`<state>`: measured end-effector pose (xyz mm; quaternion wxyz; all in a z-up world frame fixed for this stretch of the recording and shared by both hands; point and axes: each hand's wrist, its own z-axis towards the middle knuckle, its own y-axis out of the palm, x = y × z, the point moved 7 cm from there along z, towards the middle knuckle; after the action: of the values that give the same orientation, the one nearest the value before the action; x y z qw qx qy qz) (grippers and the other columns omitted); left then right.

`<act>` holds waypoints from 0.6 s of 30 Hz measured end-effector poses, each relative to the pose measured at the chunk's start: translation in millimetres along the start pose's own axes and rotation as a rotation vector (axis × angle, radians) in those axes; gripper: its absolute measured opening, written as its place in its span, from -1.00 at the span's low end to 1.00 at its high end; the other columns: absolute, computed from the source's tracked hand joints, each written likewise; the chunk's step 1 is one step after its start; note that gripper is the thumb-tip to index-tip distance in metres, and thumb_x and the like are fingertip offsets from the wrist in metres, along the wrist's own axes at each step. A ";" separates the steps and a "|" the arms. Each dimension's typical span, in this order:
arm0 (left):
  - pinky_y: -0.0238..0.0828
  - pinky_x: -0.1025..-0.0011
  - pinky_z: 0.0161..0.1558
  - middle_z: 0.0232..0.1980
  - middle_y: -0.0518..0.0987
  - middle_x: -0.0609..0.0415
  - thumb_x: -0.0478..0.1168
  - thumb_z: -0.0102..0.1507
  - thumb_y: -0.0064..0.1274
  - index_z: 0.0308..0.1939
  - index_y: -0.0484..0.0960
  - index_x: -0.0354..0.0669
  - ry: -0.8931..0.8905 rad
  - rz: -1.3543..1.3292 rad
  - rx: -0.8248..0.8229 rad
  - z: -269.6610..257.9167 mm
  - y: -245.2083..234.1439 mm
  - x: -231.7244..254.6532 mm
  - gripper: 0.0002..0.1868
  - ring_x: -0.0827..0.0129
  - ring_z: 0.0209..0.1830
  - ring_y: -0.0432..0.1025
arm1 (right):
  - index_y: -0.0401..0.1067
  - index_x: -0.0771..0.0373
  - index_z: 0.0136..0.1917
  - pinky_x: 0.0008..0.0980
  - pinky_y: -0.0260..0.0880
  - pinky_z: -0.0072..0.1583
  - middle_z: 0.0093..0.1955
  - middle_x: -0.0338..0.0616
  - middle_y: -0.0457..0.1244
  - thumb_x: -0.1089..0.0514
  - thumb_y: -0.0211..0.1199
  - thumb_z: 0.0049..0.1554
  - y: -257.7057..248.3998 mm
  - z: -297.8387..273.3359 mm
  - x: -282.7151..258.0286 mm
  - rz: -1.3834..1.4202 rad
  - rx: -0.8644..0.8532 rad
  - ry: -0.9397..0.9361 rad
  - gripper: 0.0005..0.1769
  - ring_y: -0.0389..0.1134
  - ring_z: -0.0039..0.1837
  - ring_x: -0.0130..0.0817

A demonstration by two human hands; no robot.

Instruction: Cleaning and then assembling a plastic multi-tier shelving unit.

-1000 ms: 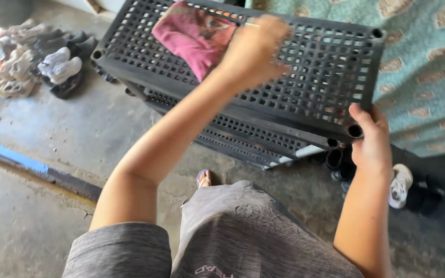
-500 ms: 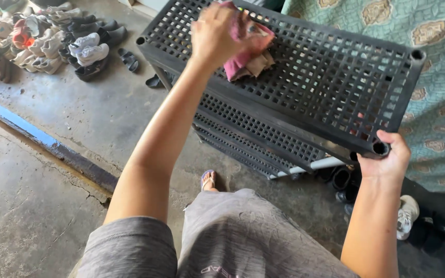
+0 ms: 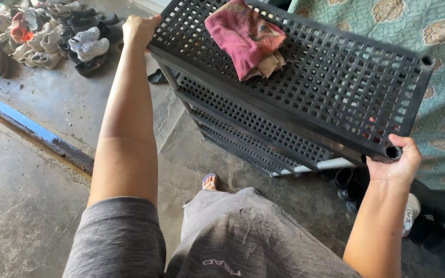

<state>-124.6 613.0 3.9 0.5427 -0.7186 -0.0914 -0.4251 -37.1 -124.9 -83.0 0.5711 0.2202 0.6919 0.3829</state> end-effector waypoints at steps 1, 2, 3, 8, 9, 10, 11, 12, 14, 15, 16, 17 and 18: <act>0.67 0.22 -0.25 -0.11 0.72 -0.08 0.36 0.19 0.11 -0.13 0.69 -0.31 0.001 -0.002 -0.001 1.6 0.4 5.2 -0.29 0.11 -0.14 0.68 | 0.33 0.40 0.47 0.08 0.29 0.54 0.40 0.12 0.30 0.28 0.20 0.03 2.9 0.1 -1.5 -0.002 0.000 -0.002 -0.30 0.33 0.46 0.03; 0.65 0.22 -0.29 -0.11 0.71 -0.05 0.37 0.17 0.10 -0.10 0.70 -0.27 -0.005 -0.031 0.001 2.6 0.2 7.0 -0.29 0.12 -0.16 0.66 | 0.34 0.40 0.46 0.08 0.30 0.54 0.40 0.12 0.31 0.29 0.22 0.01 3.5 -0.7 -0.7 0.001 0.014 -0.008 -0.28 0.34 0.45 0.03; 0.63 0.22 -0.32 -0.10 0.70 -0.03 0.39 0.15 0.08 -0.07 0.70 -0.23 -0.012 -0.060 0.003 3.5 -0.1 8.2 -0.28 0.14 -0.18 0.64 | 0.35 0.40 0.46 0.07 0.32 0.53 0.39 0.12 0.32 0.31 0.24 -0.02 4.0 -1.9 0.7 0.004 0.029 -0.013 -0.26 0.35 0.45 0.04; 0.53 0.25 -0.16 -0.09 0.69 -0.04 0.43 0.12 0.12 -0.03 0.71 -0.19 0.056 -0.093 -0.030 34.1 20.9 -22.1 -0.25 0.18 -0.14 0.61 | 0.37 0.39 0.43 0.07 0.31 0.56 0.40 0.12 0.31 0.30 0.25 0.03 -3.4 -6.9 -1.6 -0.053 0.079 -0.058 -0.33 0.35 0.46 0.02; 0.50 0.28 -0.08 -0.09 0.69 -0.05 0.43 0.12 0.16 -0.05 0.72 -0.21 0.090 -0.125 -0.016 43.6 25.2 -26.1 -0.24 0.20 -0.10 0.61 | 0.39 0.38 0.43 0.05 0.29 0.54 0.39 0.11 0.31 0.29 0.24 0.04 -2.0 -6.5 -2.8 -0.092 0.076 -0.083 -0.34 0.34 0.44 0.01; 0.50 0.28 -0.08 -0.09 0.69 -0.05 0.43 0.12 0.16 -0.05 0.72 -0.21 0.091 -0.124 -0.024 37.2 24.5 -25.6 -0.24 0.20 -0.10 0.61 | 0.39 0.38 0.43 0.05 0.29 0.54 0.39 0.11 0.31 0.29 0.24 0.04 -1.7 -10.0 -3.0 -0.094 0.083 -0.086 -0.34 0.34 0.44 0.01; 0.48 0.30 -0.02 -0.10 0.70 -0.05 0.43 0.12 0.16 -0.09 0.74 -0.20 0.109 -0.141 -0.026 30.4 23.5 -24.2 -0.26 0.22 -0.09 0.61 | 0.38 0.35 0.43 0.06 0.28 0.55 0.40 0.06 0.30 0.29 0.24 0.05 -0.7 -13.6 -3.5 -0.095 0.075 -0.094 -0.36 0.33 0.46 -0.01; 0.46 0.32 0.04 -0.12 0.71 -0.05 0.43 0.11 0.17 -0.12 0.77 -0.19 0.128 -0.159 -0.023 24.2 20.0 -22.2 -0.27 0.24 -0.07 0.61 | 0.38 0.33 0.42 0.06 0.26 0.55 0.41 0.01 0.30 0.30 0.25 0.07 1.2 -15.0 -3.5 -0.094 0.063 -0.102 -0.38 0.32 0.49 -0.02; 0.46 0.30 0.05 -0.13 0.71 -0.07 0.44 0.13 0.14 -0.16 0.77 -0.20 0.140 -0.125 -0.035 19.3 18.9 -19.5 -0.27 0.22 -0.06 0.61 | 0.38 0.33 0.42 0.06 0.27 0.56 0.41 0.00 0.31 0.30 0.25 0.06 -0.8 -15.8 -4.1 -0.092 0.082 -0.092 -0.37 0.32 0.49 -0.03; 0.45 0.28 0.07 -0.15 0.71 -0.09 0.45 0.15 0.11 -0.19 0.77 -0.20 0.151 -0.092 -0.043 16.8 17.4 -18.6 -0.27 0.20 -0.06 0.61 | 0.39 0.33 0.42 0.07 0.28 0.57 0.40 -0.01 0.32 0.30 0.25 0.05 -1.7 -16.2 -3.4 -0.089 0.098 -0.079 -0.37 0.32 0.49 -0.04; 0.45 0.28 0.07 -0.15 0.71 -0.09 0.45 0.15 0.11 -0.19 0.77 -0.20 0.150 -0.092 -0.045 18.2 16.9 -20.1 -0.27 0.20 -0.06 0.61 | 0.39 0.33 0.42 0.07 0.28 0.57 0.40 -0.01 0.32 0.30 0.25 0.05 -2.0 -15.3 -4.1 -0.091 0.100 -0.079 -0.37 0.32 0.49 -0.04; 0.45 0.28 0.05 -0.16 0.71 -0.10 0.46 0.16 0.10 -0.20 0.77 -0.19 0.169 -0.073 -0.049 19.4 16.8 -19.9 -0.26 0.18 -0.08 0.60 | 0.37 0.33 0.42 0.06 0.27 0.59 0.40 0.01 0.31 0.29 0.25 0.06 -1.0 -14.0 -4.4 -0.088 0.079 -0.072 -0.37 0.30 0.48 -0.04; 0.45 0.27 0.04 -0.17 0.70 -0.11 0.47 0.17 0.09 -0.21 0.77 -0.19 0.191 -0.055 -0.054 20.0 17.5 -18.4 -0.26 0.17 -0.09 0.59 | 0.35 0.33 0.42 0.05 0.26 0.62 0.39 0.03 0.31 0.29 0.25 0.07 -0.3 -14.1 -5.7 -0.086 0.060 -0.067 -0.38 0.28 0.47 -0.05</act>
<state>-115.4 629.4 -22.6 0.5175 -0.6866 -0.0474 -0.5085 -49.1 -133.3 -79.0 0.6032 0.2200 0.6923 0.3293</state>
